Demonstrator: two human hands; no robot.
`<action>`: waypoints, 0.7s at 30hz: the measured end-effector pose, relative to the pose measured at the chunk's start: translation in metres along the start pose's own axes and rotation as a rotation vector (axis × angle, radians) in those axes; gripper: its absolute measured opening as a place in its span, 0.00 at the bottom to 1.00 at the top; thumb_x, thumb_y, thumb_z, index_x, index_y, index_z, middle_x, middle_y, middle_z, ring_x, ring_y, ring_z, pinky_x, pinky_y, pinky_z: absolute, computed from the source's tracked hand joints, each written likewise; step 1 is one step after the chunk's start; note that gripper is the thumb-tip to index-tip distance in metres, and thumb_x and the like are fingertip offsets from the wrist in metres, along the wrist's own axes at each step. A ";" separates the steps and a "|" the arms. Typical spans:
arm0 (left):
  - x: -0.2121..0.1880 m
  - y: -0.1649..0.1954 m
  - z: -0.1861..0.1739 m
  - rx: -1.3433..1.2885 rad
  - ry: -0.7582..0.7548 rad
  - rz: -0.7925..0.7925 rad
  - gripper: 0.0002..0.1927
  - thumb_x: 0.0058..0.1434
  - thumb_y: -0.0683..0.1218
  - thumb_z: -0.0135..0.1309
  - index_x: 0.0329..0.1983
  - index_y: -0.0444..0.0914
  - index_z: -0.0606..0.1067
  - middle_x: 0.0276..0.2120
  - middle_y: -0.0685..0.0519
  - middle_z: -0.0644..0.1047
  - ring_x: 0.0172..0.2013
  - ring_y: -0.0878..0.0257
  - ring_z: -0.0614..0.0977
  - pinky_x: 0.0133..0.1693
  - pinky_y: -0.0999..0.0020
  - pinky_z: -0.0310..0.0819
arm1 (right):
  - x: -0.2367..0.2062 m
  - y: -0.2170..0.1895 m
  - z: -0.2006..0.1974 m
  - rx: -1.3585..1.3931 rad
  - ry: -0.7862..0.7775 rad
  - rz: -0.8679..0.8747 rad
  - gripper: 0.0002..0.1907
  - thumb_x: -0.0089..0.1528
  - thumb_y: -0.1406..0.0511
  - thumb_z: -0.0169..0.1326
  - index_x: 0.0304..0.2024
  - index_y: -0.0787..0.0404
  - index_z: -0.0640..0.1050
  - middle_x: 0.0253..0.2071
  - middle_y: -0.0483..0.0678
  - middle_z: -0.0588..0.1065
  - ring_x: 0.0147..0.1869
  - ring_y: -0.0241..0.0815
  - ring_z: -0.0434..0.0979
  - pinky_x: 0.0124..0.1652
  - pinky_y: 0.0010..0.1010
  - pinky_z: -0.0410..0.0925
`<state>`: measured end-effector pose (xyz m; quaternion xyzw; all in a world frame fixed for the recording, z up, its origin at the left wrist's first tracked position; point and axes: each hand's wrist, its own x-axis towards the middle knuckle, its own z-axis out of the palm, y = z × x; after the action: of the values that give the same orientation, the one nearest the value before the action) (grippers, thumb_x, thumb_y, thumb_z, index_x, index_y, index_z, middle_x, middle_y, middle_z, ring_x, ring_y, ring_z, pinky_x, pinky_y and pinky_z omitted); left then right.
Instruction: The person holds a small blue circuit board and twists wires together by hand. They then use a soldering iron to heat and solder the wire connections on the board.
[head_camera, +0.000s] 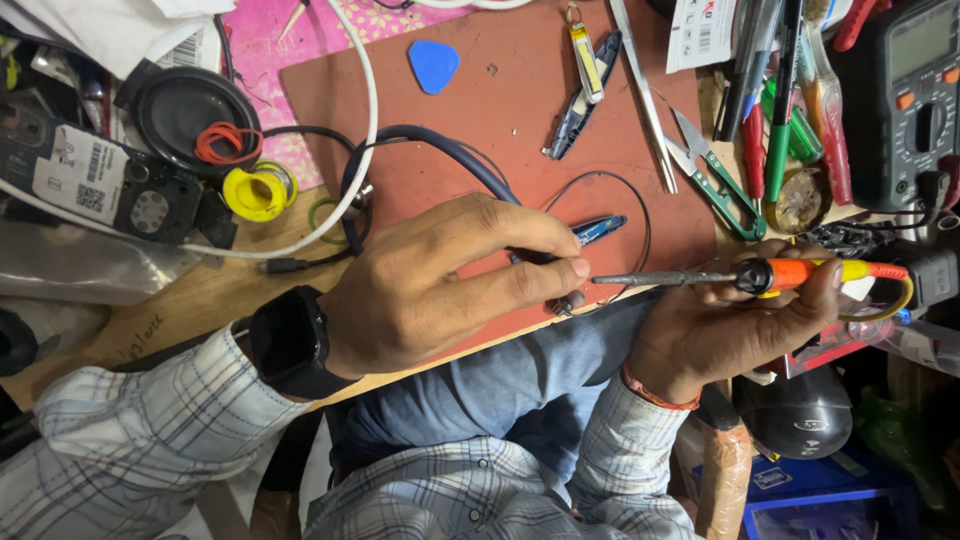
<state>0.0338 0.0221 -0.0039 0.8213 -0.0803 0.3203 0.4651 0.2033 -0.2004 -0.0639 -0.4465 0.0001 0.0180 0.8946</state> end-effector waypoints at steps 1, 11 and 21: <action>0.000 0.000 0.000 0.001 0.000 0.000 0.16 0.63 0.39 0.67 0.53 0.33 0.77 0.48 0.47 0.77 0.46 0.57 0.84 0.47 0.64 0.82 | 0.000 0.000 0.000 -0.004 -0.005 0.009 0.12 0.72 0.59 0.55 0.48 0.61 0.76 0.36 0.46 0.78 0.29 0.28 0.73 0.25 0.13 0.61; 0.000 0.000 0.000 0.005 -0.004 -0.002 0.16 0.63 0.40 0.67 0.52 0.33 0.78 0.48 0.47 0.77 0.47 0.56 0.84 0.47 0.63 0.82 | 0.003 0.004 -0.009 -0.053 -0.020 -0.064 0.11 0.72 0.59 0.56 0.47 0.61 0.76 0.38 0.46 0.77 0.34 0.30 0.76 0.30 0.16 0.64; 0.000 0.001 0.000 0.022 -0.003 0.001 0.16 0.63 0.40 0.67 0.52 0.33 0.78 0.48 0.48 0.77 0.46 0.57 0.84 0.47 0.63 0.82 | 0.000 0.001 -0.003 -0.059 -0.138 -0.007 0.11 0.71 0.58 0.57 0.47 0.58 0.77 0.33 0.42 0.76 0.22 0.23 0.67 0.21 0.13 0.55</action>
<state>0.0338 0.0220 -0.0033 0.8267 -0.0779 0.3204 0.4558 0.2035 -0.2021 -0.0664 -0.4704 -0.0635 0.0456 0.8790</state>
